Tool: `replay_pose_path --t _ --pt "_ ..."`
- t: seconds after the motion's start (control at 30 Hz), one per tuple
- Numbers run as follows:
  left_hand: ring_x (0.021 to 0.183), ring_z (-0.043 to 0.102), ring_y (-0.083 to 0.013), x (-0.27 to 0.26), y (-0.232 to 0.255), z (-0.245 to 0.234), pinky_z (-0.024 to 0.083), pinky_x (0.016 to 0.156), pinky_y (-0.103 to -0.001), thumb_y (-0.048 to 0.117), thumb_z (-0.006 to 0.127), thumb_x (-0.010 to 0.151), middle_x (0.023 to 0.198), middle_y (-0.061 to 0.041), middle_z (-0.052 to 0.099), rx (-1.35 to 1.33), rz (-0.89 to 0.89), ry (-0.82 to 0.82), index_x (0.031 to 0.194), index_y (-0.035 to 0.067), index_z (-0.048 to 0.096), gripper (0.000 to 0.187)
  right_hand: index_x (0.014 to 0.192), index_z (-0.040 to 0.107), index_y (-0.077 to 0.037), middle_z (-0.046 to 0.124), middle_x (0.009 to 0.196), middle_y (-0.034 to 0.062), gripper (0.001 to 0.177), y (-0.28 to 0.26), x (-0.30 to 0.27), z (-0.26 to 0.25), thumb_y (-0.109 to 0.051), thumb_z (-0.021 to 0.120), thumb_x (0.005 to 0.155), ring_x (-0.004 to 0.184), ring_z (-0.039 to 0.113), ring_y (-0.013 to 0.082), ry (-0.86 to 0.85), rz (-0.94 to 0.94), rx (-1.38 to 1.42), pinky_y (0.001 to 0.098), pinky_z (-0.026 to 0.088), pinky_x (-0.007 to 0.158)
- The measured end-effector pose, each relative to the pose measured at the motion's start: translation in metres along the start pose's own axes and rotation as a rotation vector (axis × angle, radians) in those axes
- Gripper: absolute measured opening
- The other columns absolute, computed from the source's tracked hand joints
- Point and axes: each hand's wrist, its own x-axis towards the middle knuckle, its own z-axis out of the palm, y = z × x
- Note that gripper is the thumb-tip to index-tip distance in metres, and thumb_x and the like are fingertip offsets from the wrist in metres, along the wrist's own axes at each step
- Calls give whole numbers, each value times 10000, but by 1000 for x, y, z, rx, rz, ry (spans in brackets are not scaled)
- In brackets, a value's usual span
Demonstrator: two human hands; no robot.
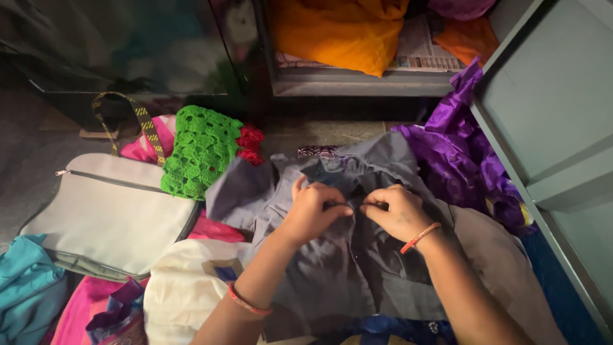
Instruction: The person organizes clothes by unfolding and refolding a grey shirt, a purple garment, and a patterned fabric, and then places them inside a cabinet shelf.
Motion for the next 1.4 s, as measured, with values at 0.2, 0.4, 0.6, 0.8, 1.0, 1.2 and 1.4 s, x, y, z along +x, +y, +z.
replay_pose_path --t 0.2,0.4,0.6,0.8,1.0,1.2,1.4 --pt "912 687 -244 -5 13 8 206 1165 -652 359 824 768 773 -44 712 42 44 -22 802 119 751 254 969 824 -153 740 947 100 210 5 -1 16 -249 772 789 979 697 239 59 -157 19 361 517 904" --pt "882 685 -252 -6 8 14 251 1162 -612 383 840 746 737 -42 711 85 -19 -8 762 117 733 287 967 807 -114 784 911 57 190 17 -4 12 -233 740 833 975 697 212 73 -339 39 359 525 886" --pt "865 684 -263 -10 6 23 264 1150 -595 333 840 740 727 -49 707 83 -30 56 736 104 726 256 810 809 -113 786 814 32 91 7 -12 11 -193 795 769 888 687 212 206 -543 -60 377 508 829" --pt "860 689 -260 -16 5 28 262 1161 -589 301 838 744 748 -56 714 63 -68 88 752 97 727 232 721 799 -101 760 705 34 71 1 -16 13 -169 820 717 752 680 228 312 -588 -75 387 498 726" --pt "916 677 -251 -21 10 26 232 1150 -628 278 842 739 773 -49 715 73 -42 143 750 96 736 210 767 797 -133 767 776 -7 91 10 -14 0 -223 792 776 769 658 191 179 -616 -1 373 522 745" --pt "1357 445 -347 -30 16 20 215 1147 -704 264 800 799 1294 -48 617 437 -28 288 1187 181 692 411 924 809 -221 720 1060 -30 125 26 -11 2 -302 753 846 1212 570 219 252 -435 -340 506 415 1040" --pt "1529 127 -462 -118 34 14 131 1136 -741 471 779 814 1645 -109 272 371 126 -87 1541 267 405 843 1542 287 -389 102 1671 85 828 53 -53 30 -538 680 828 1517 35 446 91 -346 -589 736 91 1117"
